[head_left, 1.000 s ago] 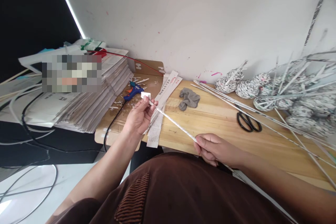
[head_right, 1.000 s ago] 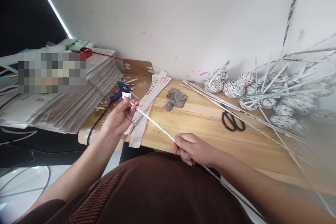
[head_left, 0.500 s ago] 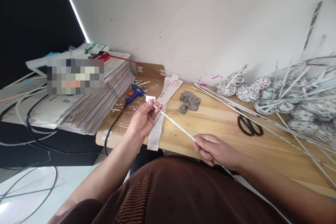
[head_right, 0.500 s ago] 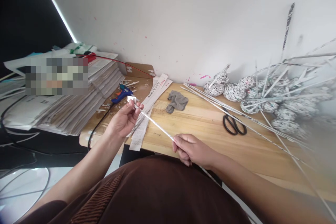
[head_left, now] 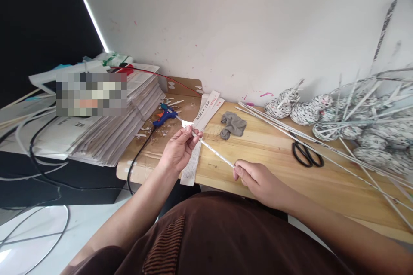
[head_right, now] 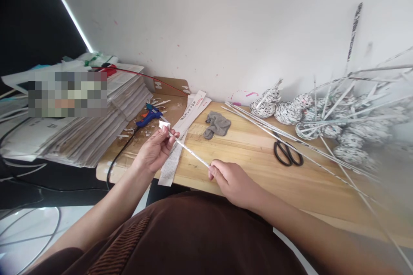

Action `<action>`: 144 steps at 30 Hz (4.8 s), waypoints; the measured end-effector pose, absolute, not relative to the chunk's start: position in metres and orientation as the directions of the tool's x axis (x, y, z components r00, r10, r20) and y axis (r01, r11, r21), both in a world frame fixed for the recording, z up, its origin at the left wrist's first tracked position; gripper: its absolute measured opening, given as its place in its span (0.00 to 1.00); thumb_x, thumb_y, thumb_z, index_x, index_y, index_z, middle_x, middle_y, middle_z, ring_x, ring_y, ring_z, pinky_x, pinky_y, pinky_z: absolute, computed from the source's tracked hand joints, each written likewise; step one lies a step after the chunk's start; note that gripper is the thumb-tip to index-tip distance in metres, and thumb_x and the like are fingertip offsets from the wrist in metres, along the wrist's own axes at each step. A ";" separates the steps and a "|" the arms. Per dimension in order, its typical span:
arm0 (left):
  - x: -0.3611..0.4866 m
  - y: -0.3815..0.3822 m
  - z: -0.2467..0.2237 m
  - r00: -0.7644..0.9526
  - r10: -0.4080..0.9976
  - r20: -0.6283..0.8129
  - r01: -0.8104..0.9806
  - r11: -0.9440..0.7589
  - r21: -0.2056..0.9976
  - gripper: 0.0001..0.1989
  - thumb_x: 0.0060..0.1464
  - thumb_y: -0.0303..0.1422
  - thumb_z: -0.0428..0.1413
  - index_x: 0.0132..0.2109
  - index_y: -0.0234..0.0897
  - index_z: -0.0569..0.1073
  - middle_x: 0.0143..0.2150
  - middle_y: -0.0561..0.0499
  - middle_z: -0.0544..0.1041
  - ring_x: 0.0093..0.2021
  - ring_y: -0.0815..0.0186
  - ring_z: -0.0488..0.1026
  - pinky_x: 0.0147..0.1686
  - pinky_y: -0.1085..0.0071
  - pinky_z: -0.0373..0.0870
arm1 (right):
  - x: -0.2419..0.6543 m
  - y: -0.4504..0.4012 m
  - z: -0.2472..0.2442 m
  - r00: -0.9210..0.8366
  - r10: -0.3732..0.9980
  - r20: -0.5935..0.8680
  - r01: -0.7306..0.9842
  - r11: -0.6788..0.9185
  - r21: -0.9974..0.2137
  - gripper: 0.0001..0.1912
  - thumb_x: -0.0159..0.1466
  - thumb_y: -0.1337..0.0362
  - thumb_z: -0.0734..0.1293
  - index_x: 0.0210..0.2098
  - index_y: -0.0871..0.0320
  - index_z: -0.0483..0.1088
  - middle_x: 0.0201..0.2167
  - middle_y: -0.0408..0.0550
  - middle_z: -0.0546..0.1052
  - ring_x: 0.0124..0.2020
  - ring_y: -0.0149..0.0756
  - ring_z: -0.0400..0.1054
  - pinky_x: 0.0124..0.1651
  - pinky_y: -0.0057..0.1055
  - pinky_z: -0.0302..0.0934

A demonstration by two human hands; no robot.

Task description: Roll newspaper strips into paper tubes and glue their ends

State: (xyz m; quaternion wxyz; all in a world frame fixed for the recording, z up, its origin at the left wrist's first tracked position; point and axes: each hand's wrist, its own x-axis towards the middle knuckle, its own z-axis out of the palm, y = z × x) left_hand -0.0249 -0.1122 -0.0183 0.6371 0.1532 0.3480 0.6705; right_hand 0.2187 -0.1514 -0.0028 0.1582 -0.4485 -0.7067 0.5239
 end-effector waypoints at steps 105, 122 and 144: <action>0.014 -0.130 -0.031 0.067 0.956 -0.286 -0.726 0.243 0.644 0.05 0.49 0.25 0.63 0.36 0.29 0.78 0.30 0.49 0.77 0.35 0.68 0.79 0.33 0.80 0.77 | 0.203 -0.150 -0.025 -0.548 0.836 0.011 0.718 0.477 -0.507 0.14 0.71 0.57 0.52 0.37 0.55 0.63 0.26 0.47 0.72 0.27 0.36 0.65 0.32 0.31 0.50; -0.002 -0.136 -0.029 0.106 0.971 -0.216 -0.724 0.224 0.653 0.07 0.53 0.25 0.60 0.41 0.29 0.78 0.35 0.46 0.78 0.39 0.68 0.78 0.39 0.79 0.76 | 0.186 -0.133 -0.009 -0.646 0.689 -0.327 0.218 -0.244 -0.945 0.23 0.67 0.45 0.56 0.36 0.61 0.67 0.15 0.38 0.65 0.16 0.27 0.60 0.22 0.25 0.57; -0.105 -0.167 -0.018 -0.205 0.954 -0.217 -0.805 -0.038 0.592 0.05 0.52 0.22 0.60 0.36 0.33 0.71 0.35 0.50 0.78 0.38 0.66 0.80 0.35 0.78 0.78 | -0.029 -0.003 -0.014 -0.634 0.743 -0.216 0.489 0.170 -0.855 0.20 0.68 0.56 0.58 0.58 0.50 0.66 0.33 0.46 0.76 0.21 0.30 0.67 0.24 0.27 0.63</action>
